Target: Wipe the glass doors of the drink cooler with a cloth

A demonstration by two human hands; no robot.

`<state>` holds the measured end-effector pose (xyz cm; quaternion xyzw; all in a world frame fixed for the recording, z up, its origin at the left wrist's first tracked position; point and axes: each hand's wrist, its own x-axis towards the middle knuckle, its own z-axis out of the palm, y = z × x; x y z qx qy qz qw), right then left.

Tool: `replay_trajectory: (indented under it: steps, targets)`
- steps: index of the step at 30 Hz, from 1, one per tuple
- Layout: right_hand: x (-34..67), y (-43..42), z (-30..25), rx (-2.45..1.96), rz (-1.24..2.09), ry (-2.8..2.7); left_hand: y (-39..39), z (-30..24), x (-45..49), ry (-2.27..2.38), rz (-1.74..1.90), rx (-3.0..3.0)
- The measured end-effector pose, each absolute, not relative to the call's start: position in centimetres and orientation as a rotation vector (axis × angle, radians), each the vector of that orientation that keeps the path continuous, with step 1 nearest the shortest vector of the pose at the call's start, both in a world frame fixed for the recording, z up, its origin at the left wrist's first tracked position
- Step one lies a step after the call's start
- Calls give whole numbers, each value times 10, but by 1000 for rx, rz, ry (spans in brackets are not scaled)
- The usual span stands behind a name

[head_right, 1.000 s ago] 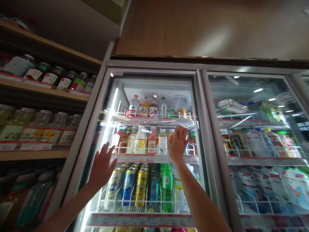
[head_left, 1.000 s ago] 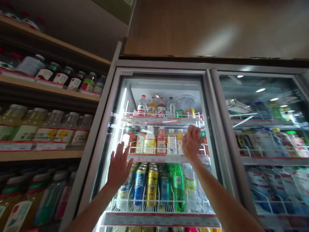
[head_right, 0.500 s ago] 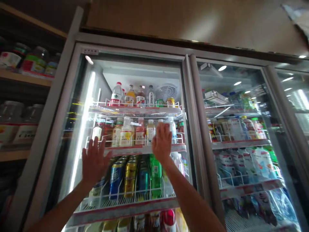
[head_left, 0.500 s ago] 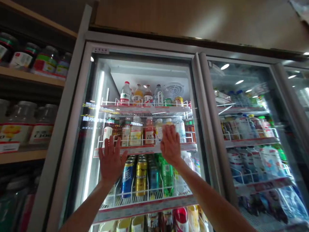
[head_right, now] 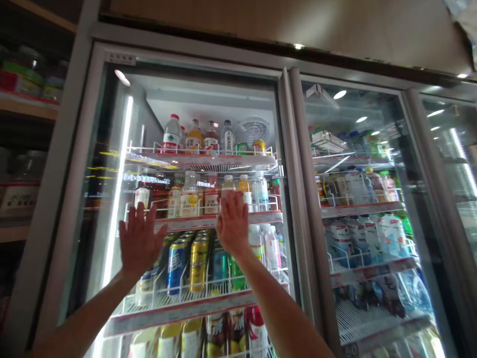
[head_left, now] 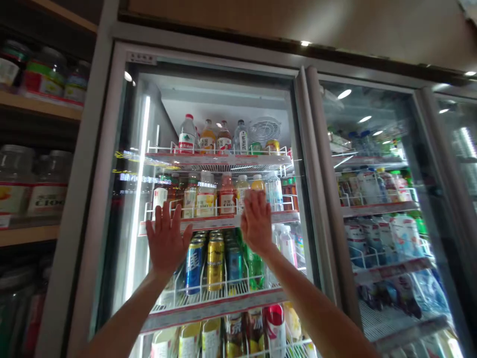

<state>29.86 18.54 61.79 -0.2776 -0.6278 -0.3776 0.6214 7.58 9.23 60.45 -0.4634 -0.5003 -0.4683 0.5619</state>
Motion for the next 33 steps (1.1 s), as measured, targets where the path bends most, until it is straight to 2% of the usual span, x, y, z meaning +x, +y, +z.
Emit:
replay_trajectory:
  steps: [3,8,10,15,17,23,29,33]
  targets:
    - [302,188,607,-552,-955,-1525,93,605,75,-1163,-1110,-1097]
    - [356,217,617,-799,-744,-1191,95,603,76,-1161,-1107,-1071]
    - [343,211,618,-787,-734,-1215,95,603,76,-1172,-1111,-1067]
    - [278,175,593,-480,-954,-1598,95,604,76,-1181,-1129,-1090]
    - [285,177,588,-474,-965,-1607,95,603,75,-1171,-1134,-1088]
    - [340,212,593,-748,-778,-1185,95,602,75,-1192,-1121,-1093]
    - [291,181,562,-521,-962,-1560,94,603,74,-1173,-1146,-1109]
    - [337,203,555,-680,-885,-1353,90,580,68,-1134,-1118,-1148]
